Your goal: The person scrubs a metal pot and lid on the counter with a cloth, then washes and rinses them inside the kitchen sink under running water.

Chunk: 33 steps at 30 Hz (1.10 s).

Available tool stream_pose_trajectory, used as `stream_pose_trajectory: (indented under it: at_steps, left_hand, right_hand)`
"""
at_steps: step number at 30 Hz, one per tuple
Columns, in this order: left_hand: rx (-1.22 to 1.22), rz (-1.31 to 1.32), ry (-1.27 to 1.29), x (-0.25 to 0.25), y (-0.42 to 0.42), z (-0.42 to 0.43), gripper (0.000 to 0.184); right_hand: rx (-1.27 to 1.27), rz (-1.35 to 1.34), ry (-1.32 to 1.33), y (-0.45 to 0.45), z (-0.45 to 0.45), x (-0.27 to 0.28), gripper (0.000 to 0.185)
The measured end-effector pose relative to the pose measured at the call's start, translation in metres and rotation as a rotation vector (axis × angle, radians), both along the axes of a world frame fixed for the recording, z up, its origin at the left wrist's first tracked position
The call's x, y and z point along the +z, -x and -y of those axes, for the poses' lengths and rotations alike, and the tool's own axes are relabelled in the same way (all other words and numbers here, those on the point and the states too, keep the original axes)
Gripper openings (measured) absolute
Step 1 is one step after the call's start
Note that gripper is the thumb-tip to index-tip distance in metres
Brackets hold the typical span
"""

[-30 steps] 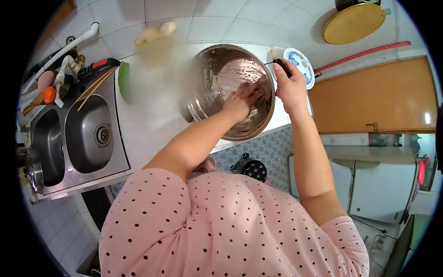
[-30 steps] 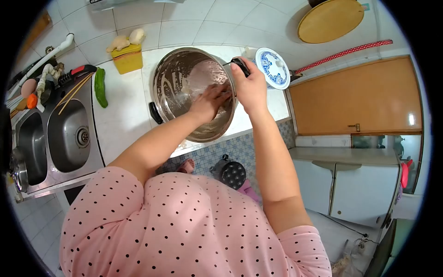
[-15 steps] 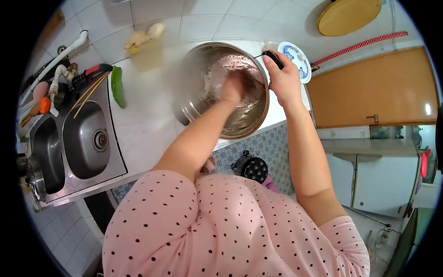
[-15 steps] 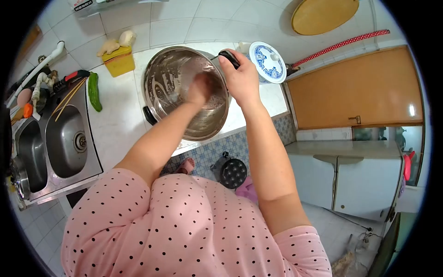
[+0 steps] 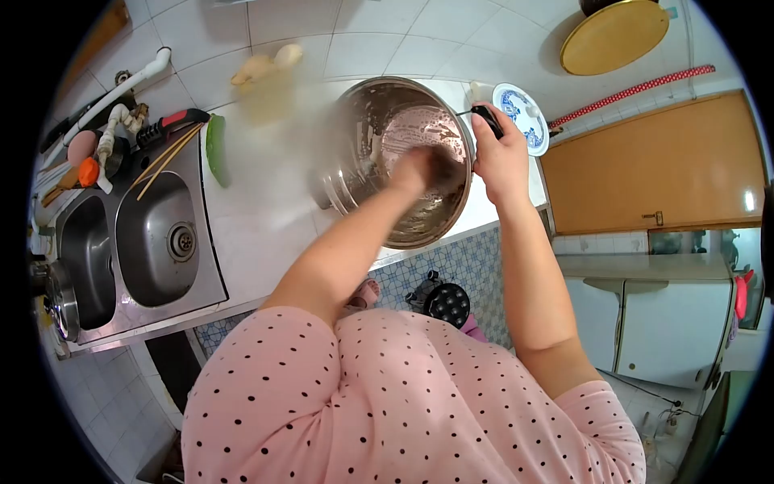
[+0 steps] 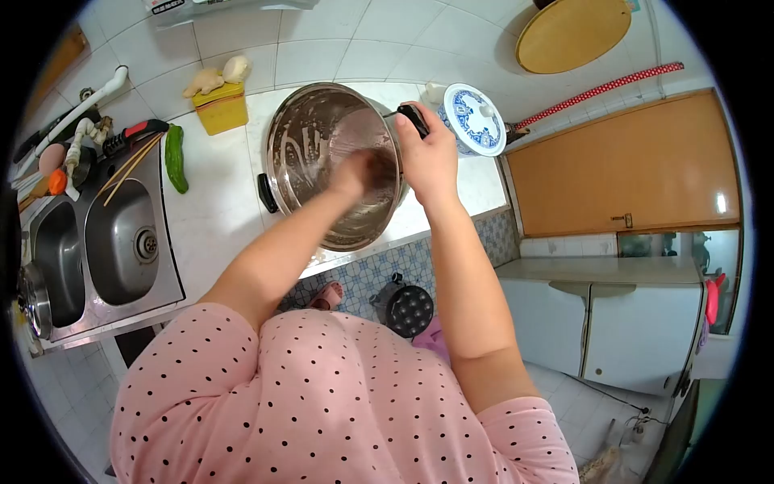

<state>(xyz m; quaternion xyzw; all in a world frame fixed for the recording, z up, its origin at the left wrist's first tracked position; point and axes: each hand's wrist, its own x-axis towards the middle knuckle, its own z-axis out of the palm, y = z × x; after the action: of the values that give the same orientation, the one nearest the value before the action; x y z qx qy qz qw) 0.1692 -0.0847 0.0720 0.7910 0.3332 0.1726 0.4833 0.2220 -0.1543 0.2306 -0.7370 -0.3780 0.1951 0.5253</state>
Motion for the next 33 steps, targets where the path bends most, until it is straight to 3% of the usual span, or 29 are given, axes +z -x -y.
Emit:
stream_pose_trajectory:
  at_steps: [1,4,5,7,10,13,15,17,19,21,23,25,27,29,31,33]
  left_hand:
    - [-0.084,0.032,-0.021,0.012,-0.008,0.011,0.038]
    - [0.175,0.080,0.025,-0.010,-0.028,0.002,0.031]
    - [0.191,0.153,0.242,0.023,-0.002,-0.004,0.023]
    - [0.186,0.046,0.191,0.014,-0.007,-0.012,0.027]
    - [0.161,0.117,-0.053,-0.009,-0.029,0.004,0.027]
    - [0.253,0.016,0.024,-0.044,-0.016,-0.029,0.024]
    - [0.373,-0.064,-0.082,-0.048,0.014,-0.052,0.021]
    - [0.225,-0.229,-0.303,-0.067,0.030,-0.047,0.023]
    - [0.152,-0.373,-0.213,-0.058,0.032,-0.017,0.027]
    - [-0.229,-0.464,-0.280,-0.049,0.026,0.011,0.028]
    - [-0.347,-0.268,-0.241,-0.030,-0.007,0.033,0.027]
    - [-0.093,0.183,-0.195,0.037,-0.011,0.031,0.025]
    - [-0.197,-0.182,-0.632,0.042,-0.028,-0.017,0.022]
    - [0.004,-0.295,-0.370,0.040,-0.011,-0.062,0.022]
    - [-0.013,-0.453,-0.313,-0.009,0.006,-0.080,0.023]
    - [-0.021,-0.549,-0.381,-0.046,0.013,-0.042,0.026]
  right_hand:
    - [-0.002,-0.013,0.010,0.000,0.001,0.000,0.030]
    - [0.015,-0.008,0.011,-0.004,0.006,0.002,0.029]
    - [0.023,-0.006,0.010,-0.006,0.007,0.002,0.028]
    - [0.019,-0.031,0.014,-0.006,0.005,0.001,0.028]
    - [0.004,-0.043,0.026,-0.001,0.001,0.003,0.028]
    - [0.014,0.019,0.025,-0.001,0.004,0.003,0.028]
    - [0.012,0.038,0.013,-0.002,0.006,-0.001,0.029]
    - [0.005,0.060,0.003,-0.004,0.006,-0.005,0.030]
    - [-0.009,0.030,0.001,-0.001,0.006,-0.004,0.030]
    - [-0.022,0.006,0.002,0.001,0.007,-0.004,0.030]
    - [-0.019,0.019,0.015,0.003,0.008,-0.002,0.029]
    - [-0.001,0.035,0.007,0.005,0.008,-0.001,0.029]
    - [0.008,0.002,0.000,0.004,0.011,-0.002,0.029]
    - [0.005,-0.049,-0.002,0.004,0.014,-0.003,0.029]
    - [-0.013,-0.055,0.006,0.005,0.012,-0.002,0.028]
    - [-0.025,-0.023,0.009,0.005,0.009,-0.002,0.028]
